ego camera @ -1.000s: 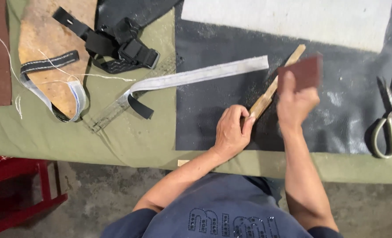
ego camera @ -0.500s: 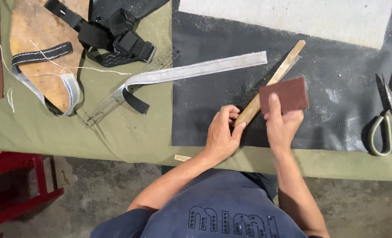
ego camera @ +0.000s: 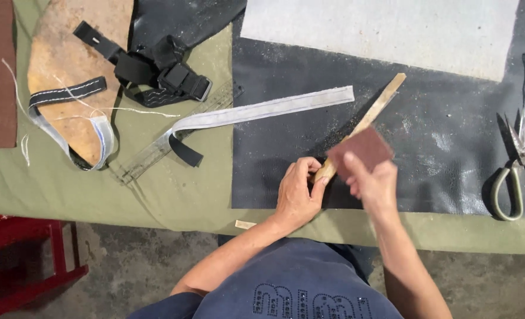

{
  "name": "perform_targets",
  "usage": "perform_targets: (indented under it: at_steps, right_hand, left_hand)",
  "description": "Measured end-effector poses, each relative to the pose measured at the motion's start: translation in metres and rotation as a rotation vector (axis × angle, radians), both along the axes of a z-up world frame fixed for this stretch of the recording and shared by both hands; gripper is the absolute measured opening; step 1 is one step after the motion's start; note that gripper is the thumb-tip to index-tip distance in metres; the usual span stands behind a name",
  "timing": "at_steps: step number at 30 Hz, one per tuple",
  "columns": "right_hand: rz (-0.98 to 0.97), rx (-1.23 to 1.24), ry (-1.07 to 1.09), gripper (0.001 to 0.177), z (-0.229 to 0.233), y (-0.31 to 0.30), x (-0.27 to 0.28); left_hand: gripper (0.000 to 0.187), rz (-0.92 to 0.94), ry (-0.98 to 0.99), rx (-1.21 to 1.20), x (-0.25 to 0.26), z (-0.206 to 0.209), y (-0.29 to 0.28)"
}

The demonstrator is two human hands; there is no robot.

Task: Sanding a wooden tool handle with sandpaper to smooth the surface

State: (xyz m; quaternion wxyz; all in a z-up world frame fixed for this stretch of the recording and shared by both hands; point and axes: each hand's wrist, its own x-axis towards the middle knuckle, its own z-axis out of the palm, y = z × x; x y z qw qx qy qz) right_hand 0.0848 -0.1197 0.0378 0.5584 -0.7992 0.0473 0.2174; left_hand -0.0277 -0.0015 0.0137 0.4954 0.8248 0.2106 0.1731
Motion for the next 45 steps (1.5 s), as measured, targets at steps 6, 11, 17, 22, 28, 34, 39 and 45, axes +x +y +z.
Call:
perform_targets:
  at_steps: [6, 11, 17, 22, 28, 34, 39, 45]
  right_hand:
    - [-0.085, 0.066, -0.248, 0.053, 0.049, 0.026, 0.042]
    - [0.091, 0.001, 0.050, 0.044, -0.018, -0.002, 0.017]
    - [-0.064, 0.083, -0.231, 0.039, 0.010, 0.010, 0.042]
    - [0.119, -0.003, 0.030, 0.050, 0.002, 0.005, 0.012]
    - [-0.033, 0.133, -0.340, 0.039, -0.012, 0.002, 0.052]
    - [0.113, 0.076, -0.122, 0.048, -0.020, 0.004, 0.028]
    - [-0.040, 0.046, -0.302, 0.049, 0.000, 0.000, 0.037]
    - [0.083, -0.018, -0.316, 0.056, -0.016, 0.014, 0.034]
  left_hand:
    - [0.028, -0.002, -0.030, -0.035, 0.001, 0.002, 0.003]
    - [0.027, -0.008, -0.025, 0.008, 0.000, -0.002, 0.001]
    - [0.027, -0.007, -0.055, 0.014, -0.002, -0.001, 0.001]
    - [0.027, -0.010, -0.051, 0.034, 0.001, -0.006, 0.000]
    - [0.025, 0.011, -0.101, 0.052, 0.006, -0.005, 0.004]
    - [0.027, 0.019, -0.054, 0.066, -0.001, -0.013, -0.002]
    - [0.026, 0.014, -0.059, 0.025, -0.005, -0.002, -0.002]
    - [0.027, 0.027, -0.080, 0.075, 0.001, -0.011, -0.002]
